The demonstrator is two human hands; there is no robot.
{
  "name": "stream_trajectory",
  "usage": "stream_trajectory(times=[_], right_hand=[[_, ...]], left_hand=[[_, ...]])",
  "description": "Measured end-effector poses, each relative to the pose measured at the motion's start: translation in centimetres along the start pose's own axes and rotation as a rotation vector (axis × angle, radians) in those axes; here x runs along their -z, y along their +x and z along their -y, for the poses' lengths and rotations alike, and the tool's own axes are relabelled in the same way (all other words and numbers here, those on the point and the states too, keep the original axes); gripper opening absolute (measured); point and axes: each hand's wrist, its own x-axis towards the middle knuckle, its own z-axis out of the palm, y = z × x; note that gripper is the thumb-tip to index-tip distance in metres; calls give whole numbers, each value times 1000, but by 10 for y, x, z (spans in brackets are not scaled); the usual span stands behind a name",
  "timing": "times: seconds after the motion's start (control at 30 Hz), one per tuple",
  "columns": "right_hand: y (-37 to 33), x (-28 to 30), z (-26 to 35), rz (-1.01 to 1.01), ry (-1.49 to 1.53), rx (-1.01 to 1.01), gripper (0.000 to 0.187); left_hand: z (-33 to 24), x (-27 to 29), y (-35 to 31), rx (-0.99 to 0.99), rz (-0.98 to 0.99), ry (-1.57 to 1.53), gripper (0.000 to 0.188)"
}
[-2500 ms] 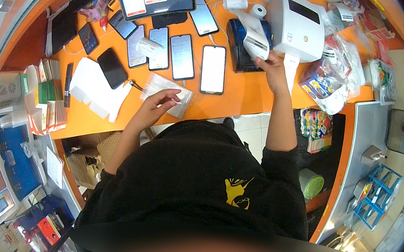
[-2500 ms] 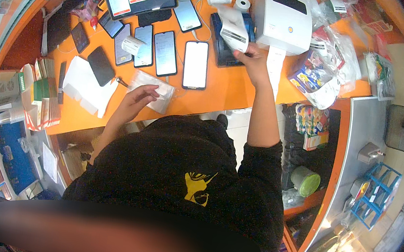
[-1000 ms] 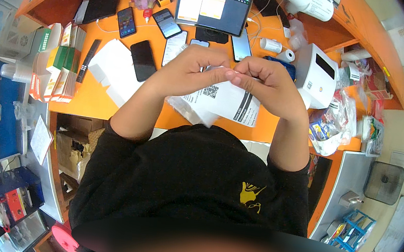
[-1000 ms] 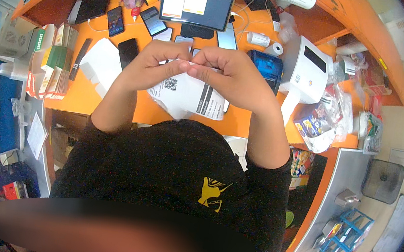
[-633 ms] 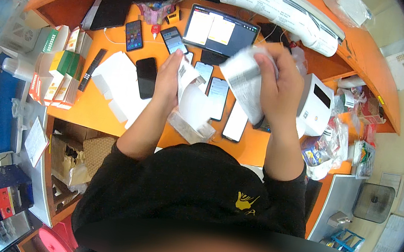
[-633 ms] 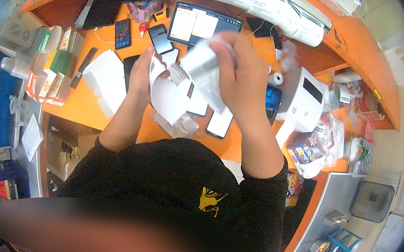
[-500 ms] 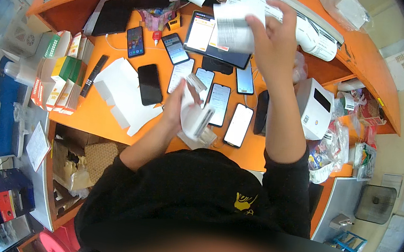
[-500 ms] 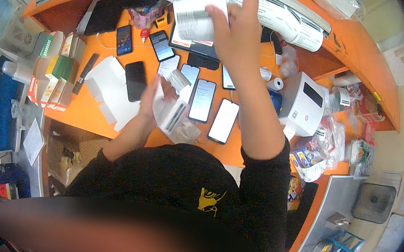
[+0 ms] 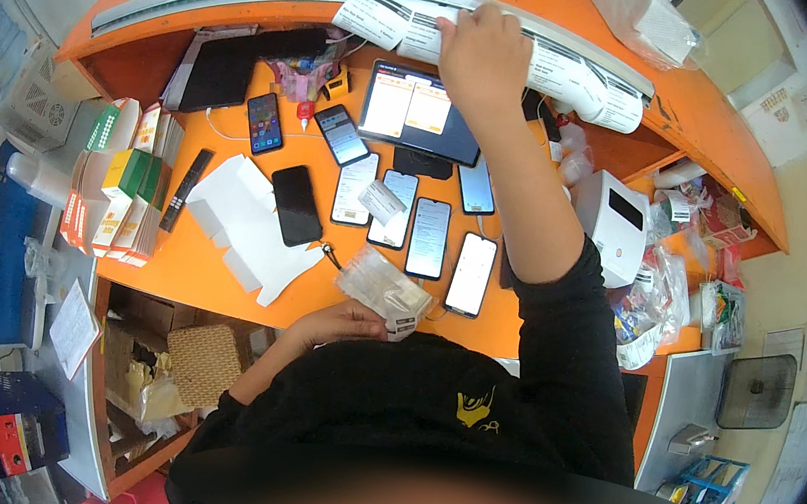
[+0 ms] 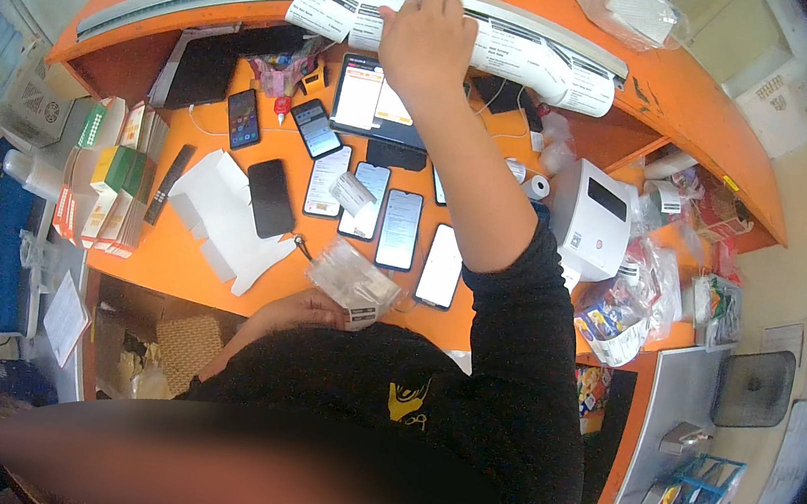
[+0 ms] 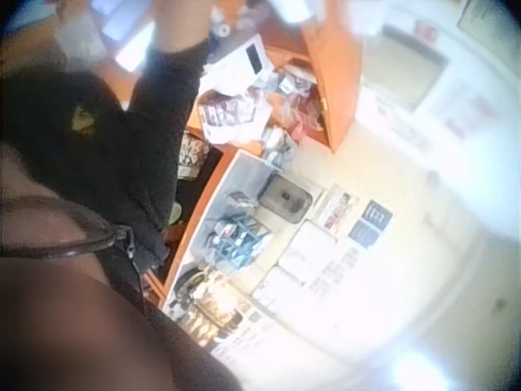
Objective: The person assembles a food order by cutting a piece of fried chicken, placing it in a paper container, and adding toppings including yellow flakes, green seaweed, and a brown crumbly topping. The person then closes the container, places it in a plastic bag, and adds a small packet before sealing the bag.
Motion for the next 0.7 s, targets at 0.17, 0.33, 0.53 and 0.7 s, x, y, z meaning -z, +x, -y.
stream_trajectory(times=[0.17,0.33,0.53,0.7], right_hand=[[-3,-4,0,43,91,57,33],[1,8,-3,131,46,62,39],[-113,78,-30,-130,380,136,35],[-343,208,-90,479,906,-395,32]], left_hand=[[-14,-12,-2,12,164,112,38],[-29,-43,3,107,181,304,32],[-38,-103,26,347,187,530,26],[-13,-169,80,417,399,605,20]])
